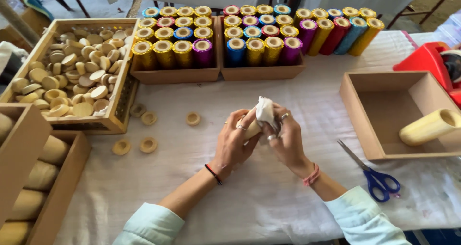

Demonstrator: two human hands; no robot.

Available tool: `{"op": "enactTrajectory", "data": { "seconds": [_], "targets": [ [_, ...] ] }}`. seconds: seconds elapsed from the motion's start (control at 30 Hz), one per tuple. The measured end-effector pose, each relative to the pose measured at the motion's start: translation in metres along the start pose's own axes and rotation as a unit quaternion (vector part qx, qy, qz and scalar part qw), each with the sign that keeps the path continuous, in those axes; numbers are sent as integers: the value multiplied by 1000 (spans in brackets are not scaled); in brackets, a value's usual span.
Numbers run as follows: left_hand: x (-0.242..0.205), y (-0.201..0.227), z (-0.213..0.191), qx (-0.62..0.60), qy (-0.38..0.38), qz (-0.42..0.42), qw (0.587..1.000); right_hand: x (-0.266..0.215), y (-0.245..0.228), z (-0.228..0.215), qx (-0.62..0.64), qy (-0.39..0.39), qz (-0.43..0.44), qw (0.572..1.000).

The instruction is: Wrap cylinders in gold foil and assemble paper crackers at a workshop table.

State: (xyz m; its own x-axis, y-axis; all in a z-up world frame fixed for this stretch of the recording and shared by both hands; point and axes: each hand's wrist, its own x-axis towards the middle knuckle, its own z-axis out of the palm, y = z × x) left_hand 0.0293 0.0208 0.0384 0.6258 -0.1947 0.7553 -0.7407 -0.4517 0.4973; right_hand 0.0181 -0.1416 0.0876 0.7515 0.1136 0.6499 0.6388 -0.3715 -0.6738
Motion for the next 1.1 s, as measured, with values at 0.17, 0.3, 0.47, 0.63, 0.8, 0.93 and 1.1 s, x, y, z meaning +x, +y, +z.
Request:
{"op": "enactTrajectory", "data": {
  "seconds": [0.17, 0.3, 0.47, 0.63, 0.8, 0.93, 1.1],
  "targets": [
    [5, 4, 3, -29, -4, 7, 1000, -6, 59, -12, 101, 54, 248, 962],
    [4, -3, 5, -66, 55, 39, 996, -4, 55, -12, 250, 87, 317, 911],
    [-9, -40, 11, -381, 56, -316, 867, -5, 31, -15, 70, 14, 120, 990],
    [-28, -69, 18, -396, 30, -479, 783, -1, 20, -17, -96, -22, -226, 969],
    [-6, -13, 4, -248, 34, -284, 926, -6, 50, -16, -77, 40, 99, 991],
    [-7, -2, 5, -132, -2, -46, 990, 0, 65, -22, 29, 33, 283, 958],
    [-12, -6, 15, 87, -23, 133, 987, 5, 83, -30, 158, 61, 266, 949]
  ]
}}
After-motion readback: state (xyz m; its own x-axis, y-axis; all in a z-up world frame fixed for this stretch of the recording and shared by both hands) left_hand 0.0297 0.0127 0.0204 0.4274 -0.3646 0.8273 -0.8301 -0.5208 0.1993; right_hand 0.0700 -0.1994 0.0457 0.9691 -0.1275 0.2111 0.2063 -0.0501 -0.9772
